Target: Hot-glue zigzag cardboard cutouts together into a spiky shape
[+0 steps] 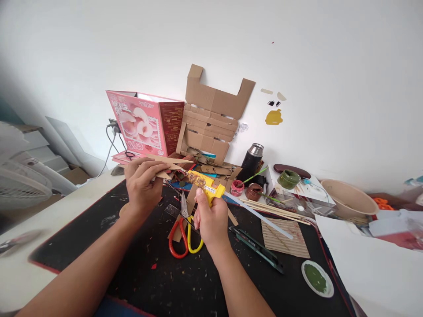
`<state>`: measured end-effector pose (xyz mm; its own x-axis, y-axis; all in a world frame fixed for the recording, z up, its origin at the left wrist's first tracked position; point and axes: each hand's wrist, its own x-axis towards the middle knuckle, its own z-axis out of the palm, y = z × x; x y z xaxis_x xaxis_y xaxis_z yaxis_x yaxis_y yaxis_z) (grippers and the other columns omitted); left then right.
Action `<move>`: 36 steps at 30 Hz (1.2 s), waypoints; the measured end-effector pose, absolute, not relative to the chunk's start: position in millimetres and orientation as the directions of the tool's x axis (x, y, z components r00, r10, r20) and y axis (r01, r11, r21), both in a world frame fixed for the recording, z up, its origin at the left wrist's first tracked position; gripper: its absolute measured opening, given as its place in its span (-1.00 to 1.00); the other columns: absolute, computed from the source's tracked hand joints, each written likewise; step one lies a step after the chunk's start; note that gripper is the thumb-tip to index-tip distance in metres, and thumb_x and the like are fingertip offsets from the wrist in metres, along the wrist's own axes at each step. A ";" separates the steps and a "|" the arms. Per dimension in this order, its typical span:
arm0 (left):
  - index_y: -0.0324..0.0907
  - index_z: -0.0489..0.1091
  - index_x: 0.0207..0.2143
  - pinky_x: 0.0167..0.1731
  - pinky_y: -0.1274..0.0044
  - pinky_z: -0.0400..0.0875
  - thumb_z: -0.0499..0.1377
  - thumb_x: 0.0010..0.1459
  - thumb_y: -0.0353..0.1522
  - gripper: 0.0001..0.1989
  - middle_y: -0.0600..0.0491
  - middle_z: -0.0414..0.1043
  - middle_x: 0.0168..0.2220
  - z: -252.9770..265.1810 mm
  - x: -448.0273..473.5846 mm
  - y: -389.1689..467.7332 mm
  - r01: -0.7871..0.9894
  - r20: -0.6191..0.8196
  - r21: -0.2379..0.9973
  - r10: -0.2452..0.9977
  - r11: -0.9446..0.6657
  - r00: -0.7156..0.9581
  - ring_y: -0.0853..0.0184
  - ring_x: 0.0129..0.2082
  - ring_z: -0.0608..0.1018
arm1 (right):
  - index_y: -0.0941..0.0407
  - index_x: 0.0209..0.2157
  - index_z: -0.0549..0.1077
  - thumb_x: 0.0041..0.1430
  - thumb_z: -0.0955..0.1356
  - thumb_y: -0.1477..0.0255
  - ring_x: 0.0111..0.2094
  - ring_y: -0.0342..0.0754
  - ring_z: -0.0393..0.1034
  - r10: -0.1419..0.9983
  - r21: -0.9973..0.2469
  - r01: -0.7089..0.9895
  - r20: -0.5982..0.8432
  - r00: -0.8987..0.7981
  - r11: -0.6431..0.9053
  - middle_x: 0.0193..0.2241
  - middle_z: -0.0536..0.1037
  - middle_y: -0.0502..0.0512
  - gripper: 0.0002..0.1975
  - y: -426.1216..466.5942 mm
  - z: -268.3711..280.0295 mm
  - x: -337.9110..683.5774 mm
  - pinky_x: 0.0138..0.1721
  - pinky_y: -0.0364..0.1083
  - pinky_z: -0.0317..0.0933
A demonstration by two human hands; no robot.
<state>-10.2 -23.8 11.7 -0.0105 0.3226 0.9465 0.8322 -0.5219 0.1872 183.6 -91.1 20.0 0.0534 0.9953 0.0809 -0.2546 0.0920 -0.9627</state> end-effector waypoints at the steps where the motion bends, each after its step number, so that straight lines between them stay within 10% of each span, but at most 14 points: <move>1: -0.01 0.64 -0.14 0.12 0.18 0.34 0.21 0.32 -0.49 -0.75 0.02 0.71 -0.16 12.1 -10.0 -23.8 0.832 0.948 0.186 0.319 -0.522 -0.012 0.07 -0.01 0.55 | 0.07 -0.52 0.38 0.01 0.49 -0.25 -0.82 -0.22 0.08 0.995 -0.962 -0.256 0.080 0.056 0.092 -0.82 0.19 -0.20 -0.35 -91.1 20.5 183.5 -0.77 -0.19 -0.01; 36: -0.01 0.64 -0.15 0.12 0.16 0.38 0.19 0.31 -0.49 -0.74 0.01 0.70 -0.19 12.2 -8.8 -23.9 0.804 0.939 0.223 0.343 -0.552 -0.025 0.07 -0.01 0.57 | 0.08 -0.51 0.40 0.04 0.49 -0.23 -0.82 -0.22 0.09 0.991 -0.953 -0.275 0.107 0.075 0.124 -0.82 0.19 -0.20 -0.36 -90.1 20.9 183.3 -0.77 -0.20 -0.01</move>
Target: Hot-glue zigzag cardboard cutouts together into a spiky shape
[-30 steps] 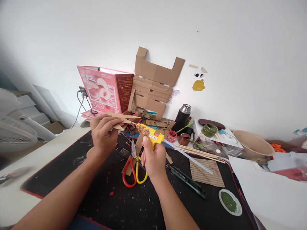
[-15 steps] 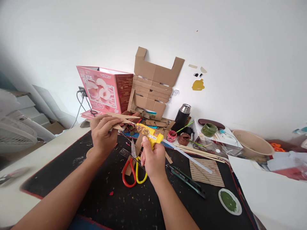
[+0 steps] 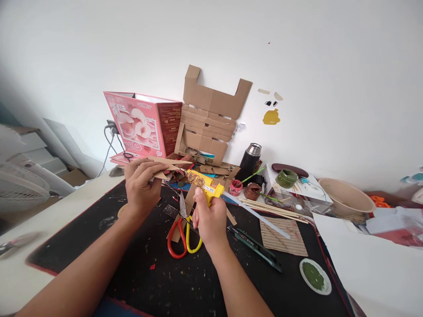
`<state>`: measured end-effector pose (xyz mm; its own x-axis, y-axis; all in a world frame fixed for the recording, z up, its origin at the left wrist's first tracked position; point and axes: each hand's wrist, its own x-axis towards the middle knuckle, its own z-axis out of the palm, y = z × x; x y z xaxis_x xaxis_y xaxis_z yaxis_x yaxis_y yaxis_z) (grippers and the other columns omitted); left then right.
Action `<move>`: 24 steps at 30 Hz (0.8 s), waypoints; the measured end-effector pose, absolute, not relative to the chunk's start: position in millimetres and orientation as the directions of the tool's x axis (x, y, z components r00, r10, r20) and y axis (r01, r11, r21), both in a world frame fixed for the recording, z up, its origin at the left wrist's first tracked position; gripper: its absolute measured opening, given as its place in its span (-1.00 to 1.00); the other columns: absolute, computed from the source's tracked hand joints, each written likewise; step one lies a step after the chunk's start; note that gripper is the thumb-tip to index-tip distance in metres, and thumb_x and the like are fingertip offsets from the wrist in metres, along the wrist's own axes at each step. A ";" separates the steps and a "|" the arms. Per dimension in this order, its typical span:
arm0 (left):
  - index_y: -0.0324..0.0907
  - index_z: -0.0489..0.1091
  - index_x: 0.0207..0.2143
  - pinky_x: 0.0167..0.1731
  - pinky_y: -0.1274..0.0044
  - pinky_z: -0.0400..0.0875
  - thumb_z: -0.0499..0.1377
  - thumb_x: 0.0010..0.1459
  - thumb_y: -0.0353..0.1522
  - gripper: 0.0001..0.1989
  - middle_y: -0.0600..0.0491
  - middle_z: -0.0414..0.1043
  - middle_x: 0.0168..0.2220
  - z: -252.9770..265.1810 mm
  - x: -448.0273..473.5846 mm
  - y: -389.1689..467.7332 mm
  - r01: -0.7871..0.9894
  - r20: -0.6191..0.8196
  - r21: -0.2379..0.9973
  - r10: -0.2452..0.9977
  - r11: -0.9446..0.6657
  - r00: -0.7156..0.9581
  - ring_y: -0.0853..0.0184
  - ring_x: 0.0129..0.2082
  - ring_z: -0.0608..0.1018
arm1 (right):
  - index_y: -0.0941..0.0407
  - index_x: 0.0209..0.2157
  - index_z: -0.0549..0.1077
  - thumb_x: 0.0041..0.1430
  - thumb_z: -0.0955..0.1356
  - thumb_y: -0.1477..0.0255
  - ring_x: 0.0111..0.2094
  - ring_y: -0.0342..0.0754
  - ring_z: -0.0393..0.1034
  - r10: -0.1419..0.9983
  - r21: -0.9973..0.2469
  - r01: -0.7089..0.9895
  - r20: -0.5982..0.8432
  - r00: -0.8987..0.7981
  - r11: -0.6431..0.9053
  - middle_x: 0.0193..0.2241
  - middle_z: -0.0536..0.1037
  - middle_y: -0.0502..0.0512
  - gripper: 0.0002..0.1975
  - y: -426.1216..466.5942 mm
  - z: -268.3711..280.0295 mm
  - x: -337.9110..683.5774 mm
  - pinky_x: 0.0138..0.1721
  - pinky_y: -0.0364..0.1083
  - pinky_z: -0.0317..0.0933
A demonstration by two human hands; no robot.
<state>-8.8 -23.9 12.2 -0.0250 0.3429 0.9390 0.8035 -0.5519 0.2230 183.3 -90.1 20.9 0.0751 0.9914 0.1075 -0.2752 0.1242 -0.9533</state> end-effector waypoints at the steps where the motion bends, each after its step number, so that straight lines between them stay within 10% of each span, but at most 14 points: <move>1: -0.01 0.64 -0.14 0.12 0.16 0.38 0.18 0.31 -0.49 -0.73 0.00 0.70 -0.18 11.9 -8.8 -24.0 0.801 0.939 0.224 0.342 -0.556 -0.025 0.06 0.00 0.57 | 0.08 -0.50 0.40 0.04 0.49 -0.23 -0.82 -0.22 0.09 0.992 -0.954 -0.275 0.106 0.072 0.122 -0.82 0.19 -0.20 -0.36 -90.0 20.7 183.4 -0.77 -0.20 -0.01; 16: -0.03 0.61 -0.16 0.11 0.17 0.38 0.19 0.32 -0.46 -0.79 0.01 0.69 -0.17 13.8 -7.6 -25.5 0.775 0.913 0.312 0.399 -0.549 -0.085 0.09 -0.05 0.57 | 0.08 -0.53 0.39 0.12 0.45 -0.23 -0.82 -0.19 0.12 0.994 -0.966 -0.233 0.110 0.028 0.113 -0.82 0.21 -0.17 -0.36 -90.9 14.5 183.2 -0.75 -0.19 -0.01; 24: -0.07 0.56 -0.22 0.02 0.31 0.52 0.33 0.24 -0.35 -0.94 0.00 0.62 -0.16 13.5 -11.8 -19.5 0.375 0.733 0.680 0.591 -0.630 -0.338 0.20 -0.06 0.61 | 0.10 -0.46 0.44 0.15 0.46 -0.20 -0.81 -0.21 0.12 0.989 -0.955 -0.260 0.146 -0.001 0.141 -0.81 0.21 -0.19 -0.39 -92.8 14.8 182.9 -0.74 -0.20 -0.01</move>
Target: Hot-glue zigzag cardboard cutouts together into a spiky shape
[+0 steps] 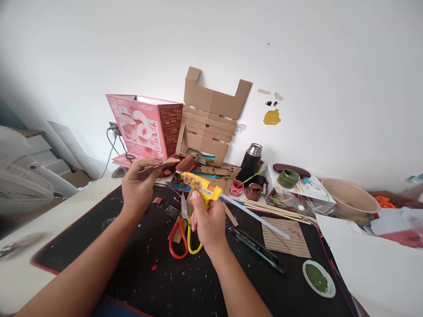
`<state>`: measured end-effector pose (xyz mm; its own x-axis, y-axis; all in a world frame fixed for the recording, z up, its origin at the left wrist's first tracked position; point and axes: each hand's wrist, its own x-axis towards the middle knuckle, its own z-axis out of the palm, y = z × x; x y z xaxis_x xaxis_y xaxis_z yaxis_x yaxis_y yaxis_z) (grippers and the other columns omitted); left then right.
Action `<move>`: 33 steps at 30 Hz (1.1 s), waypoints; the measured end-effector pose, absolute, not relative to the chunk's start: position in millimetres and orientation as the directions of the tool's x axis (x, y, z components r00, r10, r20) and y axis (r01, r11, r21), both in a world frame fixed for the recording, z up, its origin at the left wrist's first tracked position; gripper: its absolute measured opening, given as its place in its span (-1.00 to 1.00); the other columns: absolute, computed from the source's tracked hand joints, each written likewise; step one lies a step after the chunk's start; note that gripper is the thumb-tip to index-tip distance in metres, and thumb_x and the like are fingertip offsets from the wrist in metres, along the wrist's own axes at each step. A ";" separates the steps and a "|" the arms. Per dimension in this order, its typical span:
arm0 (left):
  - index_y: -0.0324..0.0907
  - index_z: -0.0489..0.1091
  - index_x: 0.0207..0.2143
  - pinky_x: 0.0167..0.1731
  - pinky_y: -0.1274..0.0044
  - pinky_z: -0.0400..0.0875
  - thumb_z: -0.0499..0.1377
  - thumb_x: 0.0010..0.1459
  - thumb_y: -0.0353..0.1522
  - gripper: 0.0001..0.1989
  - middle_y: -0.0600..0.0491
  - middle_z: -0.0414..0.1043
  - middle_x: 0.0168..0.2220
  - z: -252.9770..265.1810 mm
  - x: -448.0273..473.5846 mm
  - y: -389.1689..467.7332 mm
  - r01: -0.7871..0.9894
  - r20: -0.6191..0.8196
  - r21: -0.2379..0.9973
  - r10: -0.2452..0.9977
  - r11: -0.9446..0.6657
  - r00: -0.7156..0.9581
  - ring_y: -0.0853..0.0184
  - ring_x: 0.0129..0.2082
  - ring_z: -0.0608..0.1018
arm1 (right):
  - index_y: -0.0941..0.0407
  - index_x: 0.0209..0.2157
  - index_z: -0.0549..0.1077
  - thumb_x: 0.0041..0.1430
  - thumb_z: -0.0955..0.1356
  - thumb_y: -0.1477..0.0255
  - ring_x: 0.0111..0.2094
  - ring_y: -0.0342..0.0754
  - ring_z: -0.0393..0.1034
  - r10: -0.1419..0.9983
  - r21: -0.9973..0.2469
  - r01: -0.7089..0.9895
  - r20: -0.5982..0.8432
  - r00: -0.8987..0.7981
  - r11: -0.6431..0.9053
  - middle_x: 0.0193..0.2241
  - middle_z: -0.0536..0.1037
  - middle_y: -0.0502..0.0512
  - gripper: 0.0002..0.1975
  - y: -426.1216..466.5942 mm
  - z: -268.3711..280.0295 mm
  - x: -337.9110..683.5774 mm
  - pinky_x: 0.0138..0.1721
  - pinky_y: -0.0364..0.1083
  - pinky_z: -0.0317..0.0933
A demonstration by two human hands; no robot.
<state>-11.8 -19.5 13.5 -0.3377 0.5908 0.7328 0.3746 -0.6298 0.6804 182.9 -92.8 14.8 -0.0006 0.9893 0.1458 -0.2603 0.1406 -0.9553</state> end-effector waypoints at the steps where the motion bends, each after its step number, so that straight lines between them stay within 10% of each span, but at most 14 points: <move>1: -0.08 0.54 -0.23 0.00 0.32 0.54 0.35 0.21 -0.34 -0.93 0.01 0.63 -0.14 13.1 -12.1 -17.9 0.266 0.687 0.724 0.635 -0.636 -0.353 0.20 -0.07 0.63 | 0.10 -0.45 0.46 0.17 0.46 -0.18 -0.81 -0.21 0.12 0.988 -0.951 -0.270 0.155 -0.005 0.148 -0.81 0.21 -0.19 -0.40 -93.2 14.4 183.1 -0.74 -0.21 -0.01; 13: -0.13 0.49 -0.38 -0.02 0.37 0.58 0.47 0.02 -0.35 -0.80 0.01 0.67 -0.13 13.5 -10.4 -14.0 -0.128 0.509 0.807 0.789 -0.576 -0.343 0.24 -0.12 0.68 | 0.10 -0.47 0.42 0.28 0.41 -0.13 -0.78 -0.21 0.14 0.974 -0.958 -0.224 0.204 -0.098 0.178 -0.78 0.22 -0.18 -0.43 -101.4 10.2 179.0 -0.71 -0.20 0.01; 33: -0.10 0.52 -0.33 0.16 0.31 0.49 0.30 0.09 -0.49 -0.87 0.00 0.66 -0.12 7.8 -8.4 -14.2 0.049 0.631 0.765 0.733 -0.642 -0.254 0.21 0.01 0.64 | 0.06 -0.45 0.35 0.30 0.38 -0.13 -0.80 -0.22 0.10 0.974 -0.973 -0.165 0.186 -0.127 0.164 -0.78 0.21 -0.20 -0.45 -102.4 6.3 169.8 -0.74 -0.22 -0.02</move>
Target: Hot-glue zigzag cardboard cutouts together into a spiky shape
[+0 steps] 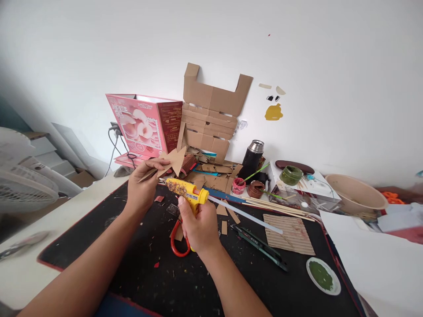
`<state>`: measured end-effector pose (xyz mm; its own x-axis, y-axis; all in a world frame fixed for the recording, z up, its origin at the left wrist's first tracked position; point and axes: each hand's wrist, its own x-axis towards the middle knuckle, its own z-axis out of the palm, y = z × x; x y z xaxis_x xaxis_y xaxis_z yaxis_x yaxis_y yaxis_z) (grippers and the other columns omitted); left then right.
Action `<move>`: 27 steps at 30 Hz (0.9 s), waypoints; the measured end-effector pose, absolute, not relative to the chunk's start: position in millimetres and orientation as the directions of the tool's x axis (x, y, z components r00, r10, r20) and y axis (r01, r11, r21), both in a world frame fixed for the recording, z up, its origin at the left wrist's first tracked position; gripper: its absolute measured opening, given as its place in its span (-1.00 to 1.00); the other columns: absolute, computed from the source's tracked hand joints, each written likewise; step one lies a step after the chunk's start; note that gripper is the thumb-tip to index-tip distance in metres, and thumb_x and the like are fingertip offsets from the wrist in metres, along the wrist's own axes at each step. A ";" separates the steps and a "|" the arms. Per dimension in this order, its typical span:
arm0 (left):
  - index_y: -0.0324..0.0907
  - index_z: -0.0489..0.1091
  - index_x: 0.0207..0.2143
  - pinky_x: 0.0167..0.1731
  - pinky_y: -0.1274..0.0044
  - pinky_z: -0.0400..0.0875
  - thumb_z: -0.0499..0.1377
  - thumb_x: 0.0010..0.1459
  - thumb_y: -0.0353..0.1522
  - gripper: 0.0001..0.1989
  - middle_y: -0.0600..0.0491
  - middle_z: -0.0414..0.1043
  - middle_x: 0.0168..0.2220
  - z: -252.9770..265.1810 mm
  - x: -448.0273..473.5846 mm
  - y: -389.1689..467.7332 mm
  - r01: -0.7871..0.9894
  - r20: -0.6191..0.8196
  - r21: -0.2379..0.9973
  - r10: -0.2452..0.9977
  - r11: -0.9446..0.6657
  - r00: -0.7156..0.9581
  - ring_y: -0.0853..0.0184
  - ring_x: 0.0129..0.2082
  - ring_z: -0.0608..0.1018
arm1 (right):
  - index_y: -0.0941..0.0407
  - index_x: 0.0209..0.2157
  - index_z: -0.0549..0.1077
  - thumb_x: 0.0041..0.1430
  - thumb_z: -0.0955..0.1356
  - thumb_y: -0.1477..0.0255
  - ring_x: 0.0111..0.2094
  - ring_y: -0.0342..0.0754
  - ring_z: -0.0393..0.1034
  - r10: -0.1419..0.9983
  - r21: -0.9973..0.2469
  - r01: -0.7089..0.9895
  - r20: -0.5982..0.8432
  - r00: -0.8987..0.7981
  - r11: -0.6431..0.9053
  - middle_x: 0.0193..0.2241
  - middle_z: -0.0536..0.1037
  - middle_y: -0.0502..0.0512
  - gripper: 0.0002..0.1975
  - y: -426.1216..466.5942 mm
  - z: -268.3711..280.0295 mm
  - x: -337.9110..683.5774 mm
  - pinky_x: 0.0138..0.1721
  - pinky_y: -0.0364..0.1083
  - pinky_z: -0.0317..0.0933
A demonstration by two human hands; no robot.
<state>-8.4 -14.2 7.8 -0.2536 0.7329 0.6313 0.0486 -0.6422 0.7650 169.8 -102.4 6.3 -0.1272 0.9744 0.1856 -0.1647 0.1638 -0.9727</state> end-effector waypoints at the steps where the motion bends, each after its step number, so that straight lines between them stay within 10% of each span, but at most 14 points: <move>1: -0.10 0.52 -0.33 0.15 0.31 0.49 0.30 0.09 -0.49 -0.88 0.00 0.65 -0.12 7.7 -8.5 -14.2 0.059 0.631 0.767 0.734 -0.639 -0.251 0.21 0.01 0.64 | 0.06 -0.45 0.35 0.30 0.38 -0.13 -0.80 -0.22 0.11 0.974 -0.973 -0.163 0.185 -0.127 0.164 -0.78 0.21 -0.20 -0.45 -102.6 6.1 169.7 -0.74 -0.22 -0.02; 27: -0.09 0.50 -0.32 0.20 0.27 0.43 0.24 0.13 -0.46 -0.90 -0.02 0.63 -0.11 9.5 -7.6 -17.7 0.171 0.654 0.756 0.722 -0.631 -0.227 0.19 0.02 0.63 | 0.05 -0.48 0.32 0.29 0.36 -0.17 -0.79 -0.22 0.10 0.973 -0.975 -0.143 0.191 -0.129 0.172 -0.78 0.20 -0.19 -0.42 -103.3 7.7 168.5 -0.74 -0.21 -0.03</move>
